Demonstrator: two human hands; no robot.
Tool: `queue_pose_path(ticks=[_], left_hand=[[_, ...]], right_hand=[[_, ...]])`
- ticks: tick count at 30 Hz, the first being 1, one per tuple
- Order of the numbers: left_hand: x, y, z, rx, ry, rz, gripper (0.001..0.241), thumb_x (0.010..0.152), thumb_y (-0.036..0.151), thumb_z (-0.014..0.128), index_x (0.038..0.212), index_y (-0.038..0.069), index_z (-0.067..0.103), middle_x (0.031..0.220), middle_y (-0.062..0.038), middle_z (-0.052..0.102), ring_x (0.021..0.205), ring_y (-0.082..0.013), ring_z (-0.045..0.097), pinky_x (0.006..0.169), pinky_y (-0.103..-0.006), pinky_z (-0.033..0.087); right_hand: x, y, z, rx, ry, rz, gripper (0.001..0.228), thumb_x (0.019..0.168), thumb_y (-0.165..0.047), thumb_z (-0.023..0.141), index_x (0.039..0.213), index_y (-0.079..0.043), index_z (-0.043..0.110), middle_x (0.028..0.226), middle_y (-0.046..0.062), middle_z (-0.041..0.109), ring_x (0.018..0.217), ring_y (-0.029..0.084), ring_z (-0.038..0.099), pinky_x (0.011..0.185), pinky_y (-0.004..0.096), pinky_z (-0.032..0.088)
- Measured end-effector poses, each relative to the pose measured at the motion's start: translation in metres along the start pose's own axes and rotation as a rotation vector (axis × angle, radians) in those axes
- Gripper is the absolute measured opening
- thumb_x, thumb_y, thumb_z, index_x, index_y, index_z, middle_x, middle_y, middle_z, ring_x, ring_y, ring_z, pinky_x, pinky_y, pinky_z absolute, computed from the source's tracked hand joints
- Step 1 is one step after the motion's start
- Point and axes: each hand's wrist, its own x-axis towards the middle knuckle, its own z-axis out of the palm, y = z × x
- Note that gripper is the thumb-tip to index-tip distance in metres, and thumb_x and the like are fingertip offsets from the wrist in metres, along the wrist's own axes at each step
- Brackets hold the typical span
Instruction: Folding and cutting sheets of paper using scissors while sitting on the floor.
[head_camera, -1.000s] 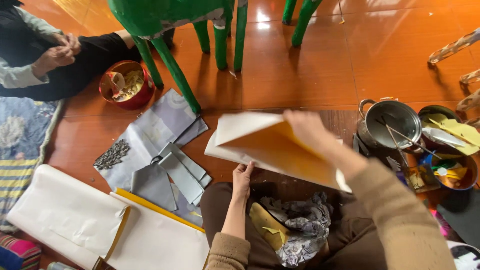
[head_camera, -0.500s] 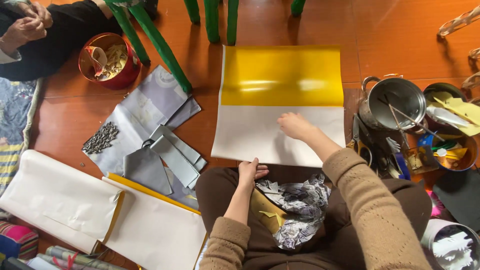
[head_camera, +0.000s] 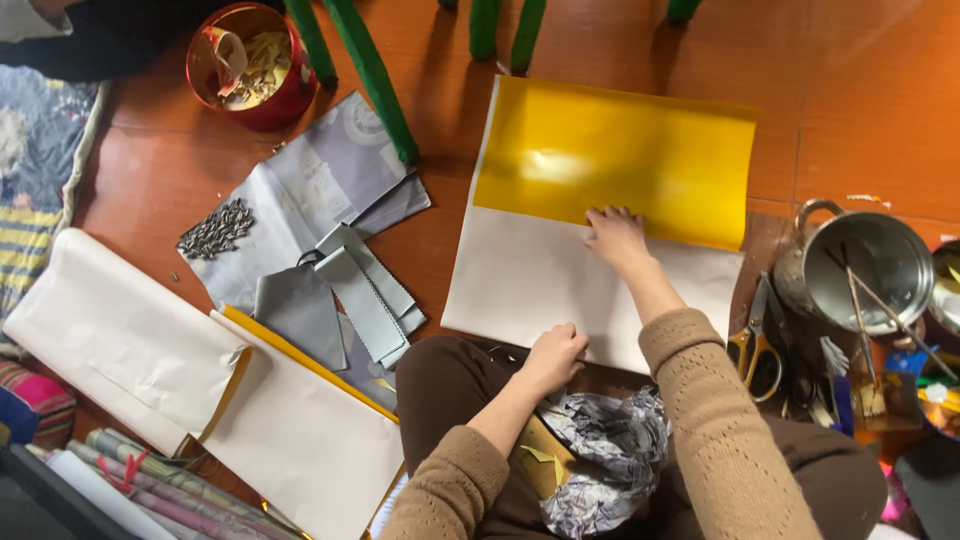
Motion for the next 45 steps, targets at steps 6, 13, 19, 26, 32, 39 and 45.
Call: queue_pose_path(ticks=[6, 13, 19, 26, 32, 39, 45], left_hand=[[0.004, -0.012, 0.028, 0.131, 0.138, 0.034, 0.026, 0.077, 0.03, 0.073, 0.095, 0.017, 0.059, 0.086, -0.004, 0.05, 0.084, -0.0247, 0.058, 0.067, -0.0365, 0.052], [0.01, -0.018, 0.027, 0.032, 0.076, -0.053, 0.033, 0.076, 0.033, 0.076, 0.099, 0.018, 0.058, 0.092, -0.006, 0.053, 0.088, -0.0266, 0.059, 0.073, -0.0388, 0.052], [0.012, -0.018, 0.028, -0.019, 0.063, -0.102, 0.034, 0.076, 0.032, 0.076, 0.098, 0.016, 0.057, 0.094, -0.007, 0.052, 0.089, -0.0285, 0.059, 0.074, -0.0398, 0.052], [0.012, -0.014, 0.017, -0.118, 0.057, -0.138, 0.028, 0.083, 0.038, 0.069, 0.099, 0.019, 0.056, 0.095, -0.007, 0.051, 0.093, -0.0302, 0.058, 0.078, -0.0425, 0.05], [0.013, -0.011, 0.013, -0.107, 0.044, -0.159, 0.028, 0.086, 0.041, 0.065, 0.101, 0.02, 0.054, 0.097, -0.007, 0.05, 0.095, -0.0288, 0.057, 0.078, -0.0415, 0.049], [0.017, -0.007, 0.013, 0.013, 0.01, -0.168, 0.034, 0.084, 0.039, 0.068, 0.106, 0.018, 0.052, 0.099, -0.006, 0.051, 0.095, -0.0271, 0.057, 0.079, -0.0405, 0.05], [0.024, -0.028, 0.048, -0.041, 0.077, -0.15, 0.03, 0.08, 0.03, 0.072, 0.098, 0.01, 0.059, 0.092, -0.012, 0.053, 0.085, -0.0368, 0.06, 0.07, -0.0464, 0.053]], right_hand=[[0.02, 0.014, 0.026, 0.094, -0.007, 0.063, 0.013, 0.092, -0.032, 0.063, 0.098, -0.021, 0.063, 0.102, 0.002, 0.062, 0.106, 0.029, 0.058, 0.093, 0.061, 0.04], [0.012, 0.003, 0.002, 0.146, 0.037, 0.059, 0.008, 0.096, -0.023, 0.058, 0.095, -0.015, 0.059, 0.105, 0.007, 0.055, 0.105, 0.036, 0.055, 0.09, 0.067, 0.039], [0.009, -0.001, -0.012, 0.158, 0.037, 0.053, 0.009, 0.094, -0.025, 0.06, 0.096, -0.017, 0.057, 0.104, 0.007, 0.051, 0.106, 0.036, 0.053, 0.082, 0.06, 0.047], [0.017, 0.0, -0.014, 0.2, -0.033, 0.101, 0.008, 0.094, -0.022, 0.059, 0.092, -0.015, 0.057, 0.106, 0.009, 0.054, 0.108, 0.039, 0.052, 0.087, 0.065, 0.043], [0.022, 0.003, -0.008, 0.205, -0.042, 0.118, 0.008, 0.092, -0.023, 0.061, 0.09, -0.016, 0.058, 0.105, 0.008, 0.055, 0.107, 0.039, 0.053, 0.086, 0.063, 0.044], [0.012, -0.002, -0.021, 0.246, 0.078, 0.088, 0.015, 0.087, -0.022, 0.067, 0.091, -0.013, 0.056, 0.1, 0.013, 0.058, 0.101, 0.041, 0.056, 0.081, 0.057, 0.045], [-0.058, -0.05, 0.012, 0.118, 0.654, 0.086, 0.015, 0.082, -0.012, 0.069, 0.094, -0.011, 0.062, 0.096, 0.011, 0.056, 0.097, 0.032, 0.055, 0.086, 0.045, 0.043]])
